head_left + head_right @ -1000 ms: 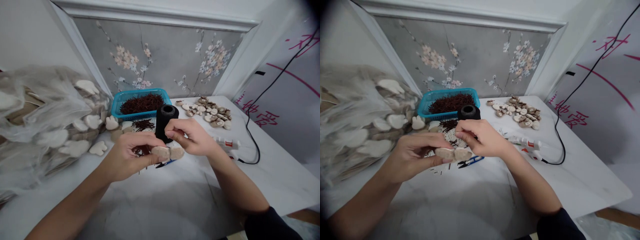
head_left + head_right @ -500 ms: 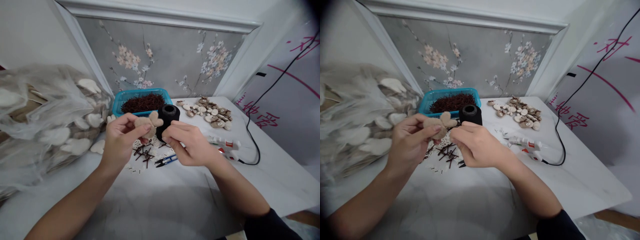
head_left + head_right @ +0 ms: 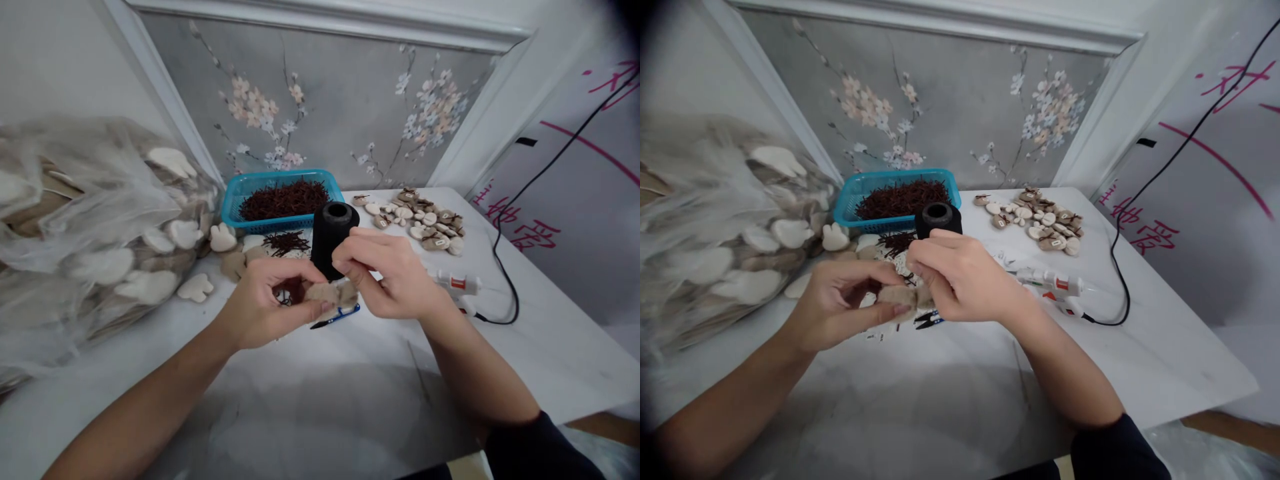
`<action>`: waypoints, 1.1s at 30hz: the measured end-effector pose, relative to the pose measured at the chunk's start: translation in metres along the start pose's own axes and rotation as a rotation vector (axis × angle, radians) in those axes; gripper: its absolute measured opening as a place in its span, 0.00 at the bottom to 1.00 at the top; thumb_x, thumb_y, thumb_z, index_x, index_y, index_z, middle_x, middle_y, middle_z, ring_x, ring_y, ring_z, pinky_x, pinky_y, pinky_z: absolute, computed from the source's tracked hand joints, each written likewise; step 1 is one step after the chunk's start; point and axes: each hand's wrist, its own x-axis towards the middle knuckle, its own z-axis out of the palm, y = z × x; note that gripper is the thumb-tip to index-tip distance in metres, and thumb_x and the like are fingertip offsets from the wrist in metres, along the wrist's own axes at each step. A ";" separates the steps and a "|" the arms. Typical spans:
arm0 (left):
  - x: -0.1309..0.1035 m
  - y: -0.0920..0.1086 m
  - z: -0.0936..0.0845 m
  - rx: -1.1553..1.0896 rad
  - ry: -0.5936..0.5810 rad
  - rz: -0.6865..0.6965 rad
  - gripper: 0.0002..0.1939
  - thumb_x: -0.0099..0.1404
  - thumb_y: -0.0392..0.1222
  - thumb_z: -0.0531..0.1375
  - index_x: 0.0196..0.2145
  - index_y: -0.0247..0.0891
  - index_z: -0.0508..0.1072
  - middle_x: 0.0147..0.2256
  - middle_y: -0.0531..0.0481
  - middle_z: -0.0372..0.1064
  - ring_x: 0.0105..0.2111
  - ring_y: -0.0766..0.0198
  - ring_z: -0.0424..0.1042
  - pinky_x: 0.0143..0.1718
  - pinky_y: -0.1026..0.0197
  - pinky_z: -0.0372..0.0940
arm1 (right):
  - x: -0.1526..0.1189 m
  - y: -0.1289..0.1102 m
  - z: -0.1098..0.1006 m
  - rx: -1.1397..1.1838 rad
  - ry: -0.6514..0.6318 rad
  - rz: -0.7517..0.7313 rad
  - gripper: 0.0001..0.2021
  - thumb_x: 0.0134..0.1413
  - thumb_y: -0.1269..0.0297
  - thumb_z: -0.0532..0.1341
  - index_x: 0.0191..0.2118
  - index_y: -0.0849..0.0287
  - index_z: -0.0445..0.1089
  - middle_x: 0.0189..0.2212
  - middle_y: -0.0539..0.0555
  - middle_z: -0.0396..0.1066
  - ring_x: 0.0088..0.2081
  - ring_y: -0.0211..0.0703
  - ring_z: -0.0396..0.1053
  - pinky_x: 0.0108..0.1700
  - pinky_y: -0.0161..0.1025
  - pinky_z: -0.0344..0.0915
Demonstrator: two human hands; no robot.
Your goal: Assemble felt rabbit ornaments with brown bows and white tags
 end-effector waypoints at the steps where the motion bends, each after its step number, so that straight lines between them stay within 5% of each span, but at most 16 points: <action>1: 0.000 0.000 -0.001 0.012 -0.034 0.039 0.03 0.52 0.33 0.66 0.26 0.36 0.75 0.21 0.53 0.68 0.20 0.69 0.65 0.19 0.67 0.60 | 0.000 0.001 -0.001 0.020 -0.014 0.004 0.09 0.53 0.79 0.50 0.28 0.59 0.57 0.21 0.48 0.56 0.25 0.36 0.52 0.29 0.34 0.52; 6: -0.002 0.003 -0.008 -0.020 -0.027 0.184 0.04 0.53 0.35 0.67 0.28 0.39 0.76 0.23 0.51 0.71 0.21 0.67 0.67 0.19 0.66 0.61 | -0.001 0.008 -0.003 0.137 -0.082 0.077 0.08 0.52 0.77 0.51 0.27 0.59 0.58 0.22 0.47 0.59 0.24 0.33 0.54 0.27 0.32 0.51; 12: -0.002 0.000 0.000 -0.300 0.255 0.024 0.06 0.56 0.39 0.66 0.29 0.38 0.72 0.22 0.53 0.71 0.20 0.67 0.70 0.19 0.66 0.67 | -0.002 0.007 0.001 0.143 -0.058 0.111 0.09 0.56 0.73 0.53 0.26 0.59 0.56 0.20 0.46 0.52 0.22 0.33 0.51 0.26 0.32 0.49; 19: 0.001 -0.002 0.010 -0.332 0.334 -0.105 0.09 0.58 0.40 0.64 0.30 0.38 0.66 0.22 0.54 0.71 0.19 0.65 0.72 0.14 0.68 0.66 | -0.002 -0.002 0.008 -0.041 0.013 0.036 0.08 0.55 0.78 0.51 0.28 0.58 0.58 0.21 0.48 0.55 0.24 0.37 0.51 0.28 0.35 0.51; 33: -0.001 0.011 0.004 -0.034 0.078 -0.108 0.04 0.53 0.35 0.65 0.27 0.36 0.72 0.18 0.57 0.61 0.16 0.72 0.60 0.14 0.70 0.57 | -0.006 -0.006 0.002 -0.178 -0.091 -0.029 0.09 0.53 0.78 0.49 0.28 0.58 0.57 0.22 0.50 0.58 0.26 0.40 0.51 0.30 0.37 0.53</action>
